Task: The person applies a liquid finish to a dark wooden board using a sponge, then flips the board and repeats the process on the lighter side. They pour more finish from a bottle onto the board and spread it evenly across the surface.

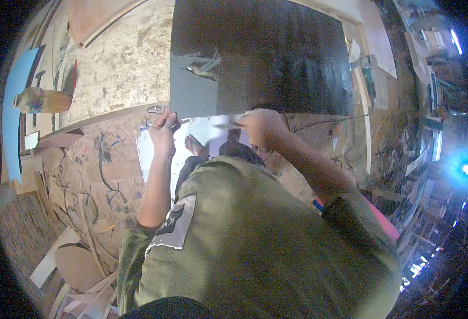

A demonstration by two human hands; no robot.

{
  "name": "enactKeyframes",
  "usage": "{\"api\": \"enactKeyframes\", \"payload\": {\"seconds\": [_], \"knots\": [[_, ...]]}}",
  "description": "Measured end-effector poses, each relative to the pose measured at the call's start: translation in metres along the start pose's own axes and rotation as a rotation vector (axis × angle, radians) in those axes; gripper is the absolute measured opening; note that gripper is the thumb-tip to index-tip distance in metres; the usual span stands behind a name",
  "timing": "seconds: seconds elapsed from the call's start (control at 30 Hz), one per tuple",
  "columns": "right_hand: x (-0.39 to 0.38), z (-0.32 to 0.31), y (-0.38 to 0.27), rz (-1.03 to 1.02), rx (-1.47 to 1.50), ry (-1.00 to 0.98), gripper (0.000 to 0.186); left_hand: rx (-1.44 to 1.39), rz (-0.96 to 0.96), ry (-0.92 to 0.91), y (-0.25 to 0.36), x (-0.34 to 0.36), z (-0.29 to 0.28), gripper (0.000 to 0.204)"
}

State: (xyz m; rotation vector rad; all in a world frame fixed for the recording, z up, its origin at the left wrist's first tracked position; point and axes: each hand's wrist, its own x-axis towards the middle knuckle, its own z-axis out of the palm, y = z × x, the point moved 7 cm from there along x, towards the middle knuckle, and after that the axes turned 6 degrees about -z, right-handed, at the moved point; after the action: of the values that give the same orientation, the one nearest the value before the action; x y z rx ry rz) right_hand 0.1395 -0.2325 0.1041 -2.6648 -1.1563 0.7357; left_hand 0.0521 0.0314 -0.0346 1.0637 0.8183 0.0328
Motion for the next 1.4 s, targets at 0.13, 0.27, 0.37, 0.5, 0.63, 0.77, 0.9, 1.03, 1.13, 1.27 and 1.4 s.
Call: {"api": "enactKeyframes", "payload": {"seconds": [0.13,0.27,0.37,0.5,0.63,0.77,0.9,1.03,1.13,1.27,1.4], "knots": [[0.034,-0.065,-0.005,-0.15,0.037,0.478,0.027,-0.016,-0.097,-0.026,-0.008,-0.017,-0.006,0.027],[0.102,-0.07,0.01,-0.041,-0.191,0.567,0.028,0.052,-0.091,-0.054,0.004,-0.003,-0.005,0.027],[0.127,-0.062,0.012,-0.015,-0.242,0.424,0.028,0.057,-0.076,-0.082,0.006,0.0,-0.008,0.027],[0.142,-0.088,0.037,0.048,-0.17,0.449,0.024,0.077,-0.056,-0.091,0.006,0.002,-0.009,0.027],[0.15,-0.077,0.037,0.14,-0.23,0.305,0.027,0.081,-0.064,-0.115,0.006,0.003,-0.01,0.027],[0.121,-0.045,-0.004,-0.049,-0.266,0.193,0.041,0.067,-0.086,-0.092,0.007,0.001,-0.011,0.026],[0.068,-0.012,-0.038,-0.102,-0.242,0.122,0.031,0.075,-0.09,-0.078,0.01,0.003,-0.01,0.026],[0.038,-0.005,-0.057,-0.075,-0.116,-0.041,0.028,0.06,-0.095,-0.101,0.006,0.008,-0.012,0.026],[0.043,-0.026,-0.027,-0.021,0.028,0.241,0.023,0.081,-0.074,-0.138,0.005,0.008,-0.009,0.026],[0.091,-0.076,-0.009,0.03,-0.04,0.554,0.025,0.067,-0.062,-0.122,0.007,0.008,-0.012,0.027],[0.123,-0.061,-0.008,0.13,-0.299,0.448,0.027,0.138,-0.078,-0.146,0.012,0.002,-0.009,0.029]]}}
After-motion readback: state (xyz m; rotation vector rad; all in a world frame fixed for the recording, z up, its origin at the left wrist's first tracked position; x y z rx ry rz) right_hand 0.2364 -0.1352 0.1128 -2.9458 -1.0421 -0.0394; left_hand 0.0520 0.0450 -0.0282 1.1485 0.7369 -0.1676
